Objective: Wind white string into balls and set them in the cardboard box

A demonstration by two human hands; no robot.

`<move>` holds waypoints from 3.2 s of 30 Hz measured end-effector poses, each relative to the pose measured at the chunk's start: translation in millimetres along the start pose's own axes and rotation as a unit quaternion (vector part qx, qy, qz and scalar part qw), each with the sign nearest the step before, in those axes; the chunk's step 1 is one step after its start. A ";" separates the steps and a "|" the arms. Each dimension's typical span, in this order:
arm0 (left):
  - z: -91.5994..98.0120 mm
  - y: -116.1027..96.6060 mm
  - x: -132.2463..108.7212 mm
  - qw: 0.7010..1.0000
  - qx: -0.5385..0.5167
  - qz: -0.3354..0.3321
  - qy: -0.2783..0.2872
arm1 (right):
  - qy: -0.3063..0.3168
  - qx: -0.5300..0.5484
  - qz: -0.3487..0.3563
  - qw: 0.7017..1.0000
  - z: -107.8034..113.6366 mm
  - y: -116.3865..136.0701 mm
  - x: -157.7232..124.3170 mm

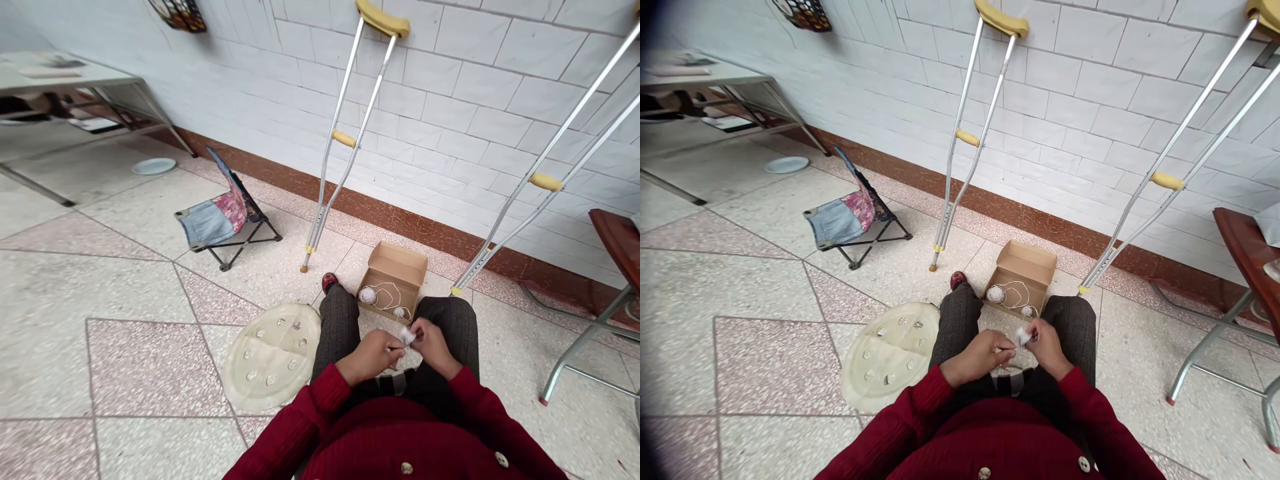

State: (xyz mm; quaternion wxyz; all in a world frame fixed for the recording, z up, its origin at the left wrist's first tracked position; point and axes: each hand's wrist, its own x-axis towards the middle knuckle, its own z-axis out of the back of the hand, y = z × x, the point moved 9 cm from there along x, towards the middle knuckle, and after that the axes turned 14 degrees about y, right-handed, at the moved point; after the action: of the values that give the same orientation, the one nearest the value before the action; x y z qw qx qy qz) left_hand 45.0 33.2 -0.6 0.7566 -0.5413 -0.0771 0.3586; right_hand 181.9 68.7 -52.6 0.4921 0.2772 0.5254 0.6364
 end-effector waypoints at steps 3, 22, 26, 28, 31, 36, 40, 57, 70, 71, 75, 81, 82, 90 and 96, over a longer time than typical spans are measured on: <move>28.8 -1.7 -7.4 0.998 0.039 -0.012 -0.056 | 0.147 0.105 -0.030 0.983 -47.0 -4.1 -24.5; 32.9 -15.7 -1.5 0.994 0.083 -0.044 -0.060 | 0.142 0.108 -0.012 0.984 -37.7 11.5 -29.1; 25.1 2.6 11.5 0.994 -0.092 -0.053 -0.036 | 0.099 0.254 0.019 0.962 -21.7 52.4 -39.9; 11.8 8.0 17.9 0.989 -0.142 -0.042 -0.029 | 0.040 0.268 0.038 0.962 5.5 66.0 -29.0; -7.3 8.6 20.4 0.994 -0.111 -0.005 -0.008 | -0.071 0.239 0.050 0.967 45.9 58.6 -5.4; 5.6 -6.6 7.9 0.999 0.040 -0.009 -0.021 | -0.058 0.017 0.024 0.998 32.2 20.0 9.1; 37.4 -16.6 5.0 0.994 0.063 -0.068 -0.066 | 0.131 0.099 0.011 0.986 -31.0 17.8 -16.4; 48.0 -24.2 20.5 0.992 0.092 -0.062 -0.059 | 0.067 0.025 0.020 0.997 13.7 26.8 13.5; 49.8 12.1 47.6 0.984 -0.119 -0.023 -0.127 | 0.077 0.182 0.059 0.978 4.6 71.4 0.7; 51.0 15.0 46.6 0.983 -0.125 -0.017 -0.133 | 0.074 0.165 0.061 0.982 2.7 71.6 1.0; 52.0 23.4 45.9 0.978 -0.150 -0.018 -0.141 | 0.047 0.130 0.059 0.989 -1.1 70.2 1.6; 39.5 29.2 46.5 0.990 -0.088 0.004 -0.109 | -0.019 0.189 0.014 0.982 9.2 59.1 4.9; 36.1 29.6 44.1 0.993 -0.056 0.015 -0.103 | -0.030 0.194 0.009 0.980 12.3 55.8 6.5; 3.1 -2.4 18.2 0.971 0.237 0.015 -0.038 | -0.090 -0.020 -0.012 0.996 21.9 13.8 12.3; 29.1 -31.4 15.6 0.952 0.294 -0.065 -0.060 | 0.022 -0.045 0.037 0.998 -21.8 23.4 -15.0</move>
State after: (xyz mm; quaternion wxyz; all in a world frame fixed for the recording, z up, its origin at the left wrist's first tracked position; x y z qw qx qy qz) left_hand 56.2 60.3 34.4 0.8979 -0.2664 -0.0490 0.3469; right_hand 160.5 47.1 -34.5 0.4686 0.2599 0.4960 0.6833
